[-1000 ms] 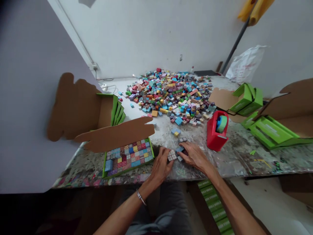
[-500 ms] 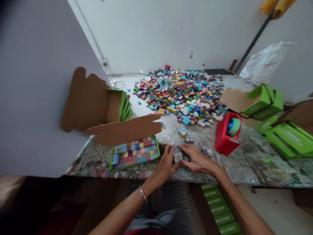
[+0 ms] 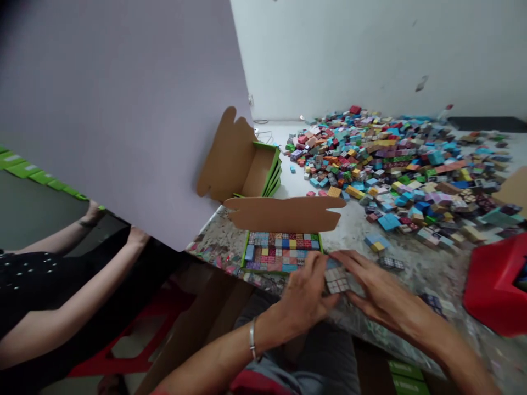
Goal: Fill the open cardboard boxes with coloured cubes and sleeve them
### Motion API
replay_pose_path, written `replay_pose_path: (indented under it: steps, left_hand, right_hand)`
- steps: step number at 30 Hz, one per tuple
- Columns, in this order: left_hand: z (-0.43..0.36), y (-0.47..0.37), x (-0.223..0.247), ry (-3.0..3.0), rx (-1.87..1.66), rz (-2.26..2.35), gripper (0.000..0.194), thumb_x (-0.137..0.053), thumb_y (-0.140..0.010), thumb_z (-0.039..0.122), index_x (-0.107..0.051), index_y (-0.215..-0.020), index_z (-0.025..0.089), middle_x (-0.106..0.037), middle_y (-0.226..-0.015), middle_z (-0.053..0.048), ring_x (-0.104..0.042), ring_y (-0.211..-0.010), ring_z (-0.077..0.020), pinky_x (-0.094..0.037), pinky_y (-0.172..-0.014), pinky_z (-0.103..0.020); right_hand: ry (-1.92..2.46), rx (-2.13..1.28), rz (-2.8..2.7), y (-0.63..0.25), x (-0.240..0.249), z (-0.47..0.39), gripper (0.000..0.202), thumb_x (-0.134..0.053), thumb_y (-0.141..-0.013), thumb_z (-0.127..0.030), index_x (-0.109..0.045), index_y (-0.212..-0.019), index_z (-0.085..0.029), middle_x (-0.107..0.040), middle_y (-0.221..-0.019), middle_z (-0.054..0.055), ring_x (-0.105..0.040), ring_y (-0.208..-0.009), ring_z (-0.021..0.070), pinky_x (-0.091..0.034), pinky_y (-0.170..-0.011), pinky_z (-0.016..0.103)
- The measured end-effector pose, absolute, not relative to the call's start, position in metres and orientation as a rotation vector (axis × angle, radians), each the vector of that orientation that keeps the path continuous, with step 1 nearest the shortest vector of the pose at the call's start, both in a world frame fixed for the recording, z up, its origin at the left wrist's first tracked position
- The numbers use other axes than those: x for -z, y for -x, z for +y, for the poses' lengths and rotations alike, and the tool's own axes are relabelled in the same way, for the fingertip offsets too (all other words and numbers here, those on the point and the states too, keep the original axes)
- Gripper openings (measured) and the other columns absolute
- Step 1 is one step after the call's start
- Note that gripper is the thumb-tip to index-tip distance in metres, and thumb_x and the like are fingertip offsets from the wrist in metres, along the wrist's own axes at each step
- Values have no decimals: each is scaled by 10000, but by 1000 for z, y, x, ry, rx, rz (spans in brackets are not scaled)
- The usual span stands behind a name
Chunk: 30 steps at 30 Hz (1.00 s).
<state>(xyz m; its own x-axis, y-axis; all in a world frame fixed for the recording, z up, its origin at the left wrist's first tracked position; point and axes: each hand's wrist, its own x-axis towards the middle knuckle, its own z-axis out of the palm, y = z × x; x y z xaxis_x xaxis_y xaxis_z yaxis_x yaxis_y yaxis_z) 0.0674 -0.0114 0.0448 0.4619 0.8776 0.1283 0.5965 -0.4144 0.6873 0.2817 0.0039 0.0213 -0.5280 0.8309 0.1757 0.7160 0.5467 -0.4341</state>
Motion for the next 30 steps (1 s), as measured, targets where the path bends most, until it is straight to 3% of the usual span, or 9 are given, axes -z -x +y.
replay_pose_path:
  steps: [6, 9, 12, 15, 18, 22, 30]
  left_hand:
    - [-13, -2, -31, -2121, -686, 1989, 503, -679, -746, 354, -487, -1151, 126, -543, -1113, -148, -496, -1080, -342, -359, -979, -563]
    - [-12, 15, -20, -2048, -694, 2243, 538, -677, -753, 442, -508, -1136, 104, -553, -1088, -172, -504, -1066, -364, -372, -949, -583]
    - [-14, 27, -16, -2023, -712, 2256, 640, -671, -722, 561, -522, -1134, 94, -552, -1092, -185, -513, -1058, -373, -420, -906, -561]
    - [-16, 43, -15, -2026, -832, 2170, 720, -637, -727, 612, -483, -1210, 101, -504, -1208, -209, -491, -1126, -370, -423, -925, -563]
    - [-16, 60, -9, -2028, -910, 2063, 753, -649, -761, 542, -387, -1320, 110, -422, -1325, -220, -416, -1246, -371, -369, -1002, -580]
    - [-14, 70, 0, -1971, -859, 1810, 636, -598, -851, 361, -319, -1370, 123, -483, -1289, -187, -450, -1246, -307, -411, -1008, -505]
    - [-7, 71, -2, -1896, -953, 1808, 451, -565, -859, 286, -452, -1267, 130, -589, -1153, -139, -560, -1117, -260, -467, -948, -420]
  right_hand:
    - [893, -603, -2636, -163, -43, 54, 748, -480, -693, -54, -384, -1408, -251, -477, -1404, 67, -439, -1295, 230, -395, -1059, 409]
    - [931, -475, -2684, -128, -44, 64, 748, -466, -664, -10, -409, -1380, -217, -489, -1378, 104, -454, -1275, 252, -444, -998, 391]
    - [1234, -328, -2587, -124, -38, 50, 590, -491, -752, -87, -453, -1331, -197, -543, -1288, 150, -564, -1137, 295, -515, -855, 393]
    - [1390, -270, -2441, -133, -25, 26, 438, -524, -842, -283, -489, -1270, -200, -622, -1156, 151, -625, -1007, 304, -515, -820, 418]
    - [1487, -349, -2340, -131, -15, 12, 371, -561, -832, -348, -535, -1177, -215, -680, -1028, 125, -649, -929, 307, -511, -790, 414]
    - [1526, -647, -2181, -113, -14, 18, 302, -605, -792, -320, -566, -1072, -214, -705, -902, 84, -667, -826, 267, -507, -713, 351]
    - [1538, -874, -1879, -101, -6, 28, 298, -553, -800, -284, -543, -1092, -224, -697, -744, 28, -667, -694, 215, -488, -643, 311]
